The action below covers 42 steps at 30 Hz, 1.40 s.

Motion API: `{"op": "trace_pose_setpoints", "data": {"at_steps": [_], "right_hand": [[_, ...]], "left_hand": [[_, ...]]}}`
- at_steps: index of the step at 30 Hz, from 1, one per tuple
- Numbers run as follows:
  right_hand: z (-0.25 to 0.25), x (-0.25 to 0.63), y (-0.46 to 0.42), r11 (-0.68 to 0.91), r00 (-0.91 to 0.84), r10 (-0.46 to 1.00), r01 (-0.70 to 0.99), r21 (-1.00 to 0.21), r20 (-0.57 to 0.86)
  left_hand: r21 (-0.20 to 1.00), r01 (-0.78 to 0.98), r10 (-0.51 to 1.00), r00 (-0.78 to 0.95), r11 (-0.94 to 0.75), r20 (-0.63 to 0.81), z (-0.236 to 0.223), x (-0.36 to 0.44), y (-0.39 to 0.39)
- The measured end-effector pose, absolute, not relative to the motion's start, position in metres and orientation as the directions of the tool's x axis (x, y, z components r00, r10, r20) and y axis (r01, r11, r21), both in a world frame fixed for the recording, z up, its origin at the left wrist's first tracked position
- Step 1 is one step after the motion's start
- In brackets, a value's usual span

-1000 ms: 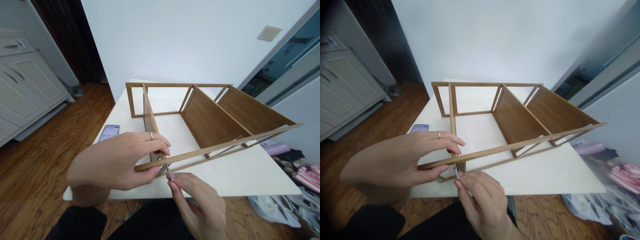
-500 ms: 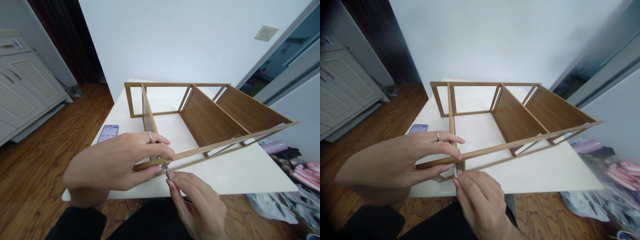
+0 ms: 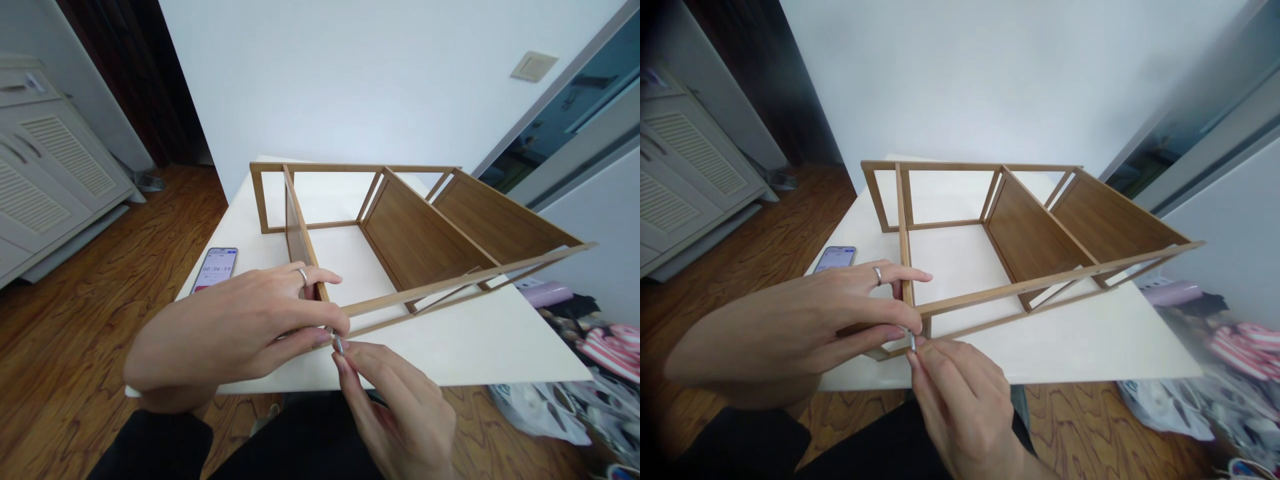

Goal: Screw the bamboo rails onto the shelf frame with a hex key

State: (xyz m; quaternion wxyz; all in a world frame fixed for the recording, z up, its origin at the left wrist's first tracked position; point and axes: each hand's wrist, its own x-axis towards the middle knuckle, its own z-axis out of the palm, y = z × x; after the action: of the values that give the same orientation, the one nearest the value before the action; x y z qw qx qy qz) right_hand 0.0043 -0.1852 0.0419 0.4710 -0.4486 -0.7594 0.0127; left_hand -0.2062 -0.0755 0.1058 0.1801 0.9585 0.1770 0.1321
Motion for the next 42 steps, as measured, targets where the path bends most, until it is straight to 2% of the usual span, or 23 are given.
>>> {"op": "trace_pose_setpoints", "data": {"at_steps": [7, 11, 19, 28, 42], "right_hand": [[0.045, -0.001, -0.187, 0.561, -0.11, 0.75, 0.627, -0.54, 0.652], [0.042, -0.003, -0.189, 0.541, -0.081, 0.756, 0.636, -0.55, 0.65], [0.041, -0.004, -0.19, 0.533, -0.077, 0.736, 0.679, -0.506, 0.672], [0.041, 0.0, -0.189, 0.569, -0.162, 0.677, 0.734, -0.371, 0.718], [0.041, 0.006, -0.19, 0.578, -0.191, 0.672, 0.74, -0.345, 0.716]], "left_hand": [[0.376, 0.311, 0.405, 0.892, -0.873, 0.2, 0.103, -0.206, -0.08], [0.358, 0.335, 0.418, 0.889, -0.871, 0.185, 0.104, -0.205, -0.084], [0.326, 0.369, 0.444, 0.875, -0.87, 0.193, 0.099, -0.204, -0.085], [0.338, 0.377, 0.461, 0.86, -0.863, 0.218, 0.099, -0.202, -0.085], [0.346, 0.383, 0.464, 0.865, -0.857, 0.191, 0.099, -0.203, -0.085]]}}
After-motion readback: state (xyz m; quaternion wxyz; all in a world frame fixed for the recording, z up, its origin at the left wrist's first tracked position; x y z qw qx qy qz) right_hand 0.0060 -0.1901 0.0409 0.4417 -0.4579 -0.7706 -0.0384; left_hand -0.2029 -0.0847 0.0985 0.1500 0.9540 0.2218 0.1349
